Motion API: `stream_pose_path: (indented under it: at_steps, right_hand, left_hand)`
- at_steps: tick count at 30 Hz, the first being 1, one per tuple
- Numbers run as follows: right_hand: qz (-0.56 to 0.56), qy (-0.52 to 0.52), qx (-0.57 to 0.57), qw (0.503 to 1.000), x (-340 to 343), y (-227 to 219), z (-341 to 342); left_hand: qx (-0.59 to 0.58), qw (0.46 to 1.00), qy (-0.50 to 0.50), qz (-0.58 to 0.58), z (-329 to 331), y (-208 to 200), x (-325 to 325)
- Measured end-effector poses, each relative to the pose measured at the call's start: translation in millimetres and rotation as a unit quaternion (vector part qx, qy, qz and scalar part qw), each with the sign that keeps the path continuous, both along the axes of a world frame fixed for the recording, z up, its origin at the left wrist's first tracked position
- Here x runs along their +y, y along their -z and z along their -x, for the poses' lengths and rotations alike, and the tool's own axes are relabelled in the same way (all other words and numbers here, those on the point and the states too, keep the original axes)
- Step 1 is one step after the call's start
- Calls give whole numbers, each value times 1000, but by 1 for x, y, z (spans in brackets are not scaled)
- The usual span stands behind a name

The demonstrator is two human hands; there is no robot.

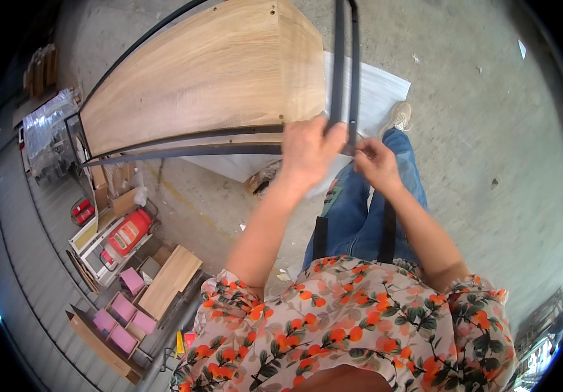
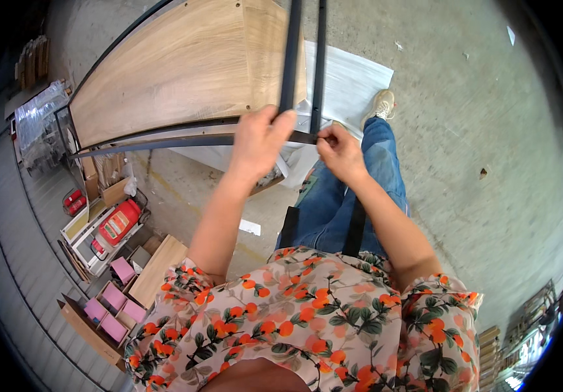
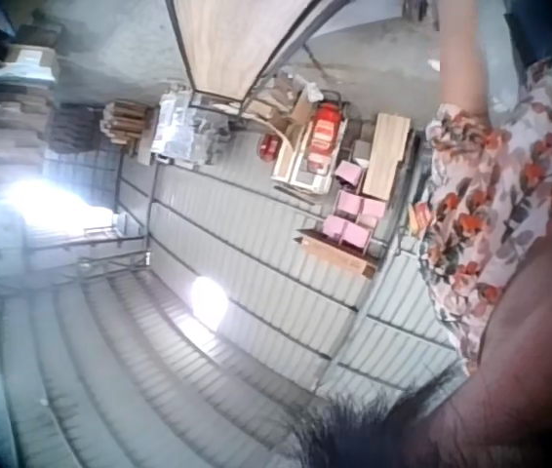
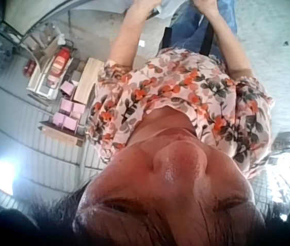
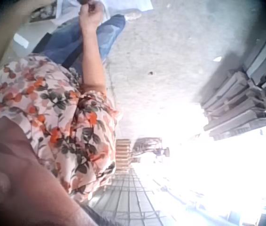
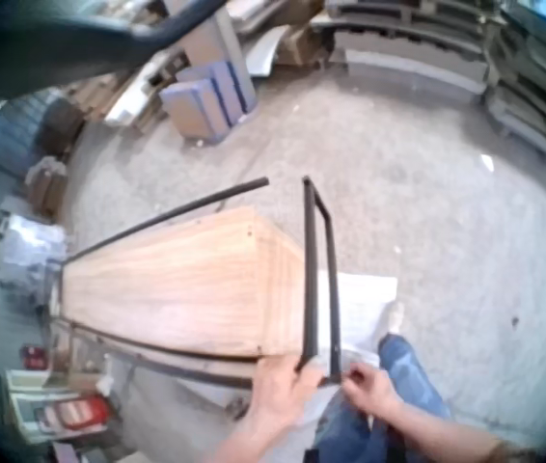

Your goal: The person assembles a metal frame onto a wooden shelf by positioning the frame around the shelf and inserting small screws into pre-drilled holes by hand.

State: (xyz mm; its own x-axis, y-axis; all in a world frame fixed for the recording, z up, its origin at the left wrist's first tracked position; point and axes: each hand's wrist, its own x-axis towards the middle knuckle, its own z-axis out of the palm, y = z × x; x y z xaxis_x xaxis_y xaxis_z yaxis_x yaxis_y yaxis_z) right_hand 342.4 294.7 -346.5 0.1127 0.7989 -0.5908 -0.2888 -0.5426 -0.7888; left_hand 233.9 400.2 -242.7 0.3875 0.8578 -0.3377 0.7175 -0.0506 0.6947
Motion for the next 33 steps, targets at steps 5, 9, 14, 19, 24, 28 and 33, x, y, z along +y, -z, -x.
stream_pose_path:
  at_steps: [5, 9, 14, 19, 24, 28, 33]
  right_hand:
    - [19, 28, -13, 999, -53, -10, -42]
    - [-140, -92, -321, 932, -87, -17, -53]
    - [-209, -225, -385, 870, -138, -19, -62]
    - [0, -151, -336, 930, -168, 3, -100]
    - [152, -17, -79, 985, -141, 46, -113]
    - [180, -157, -93, 967, -78, 78, -69]
    - [15, -474, -285, 833, -68, 177, 20]
  left_hand:
    - [-191, 970, -71, 134, -35, 33, -53]
    - [-303, 843, -190, 403, -47, 64, -77]
    - [-318, 787, -222, 480, -32, 87, -119]
    - [-271, 707, -381, 531, -14, 113, -168]
    - [-302, 576, -581, 489, 19, 134, -237]
    - [-385, 443, -707, 395, 42, 103, -253]
    - [-342, 383, -795, 323, 88, 71, -320]
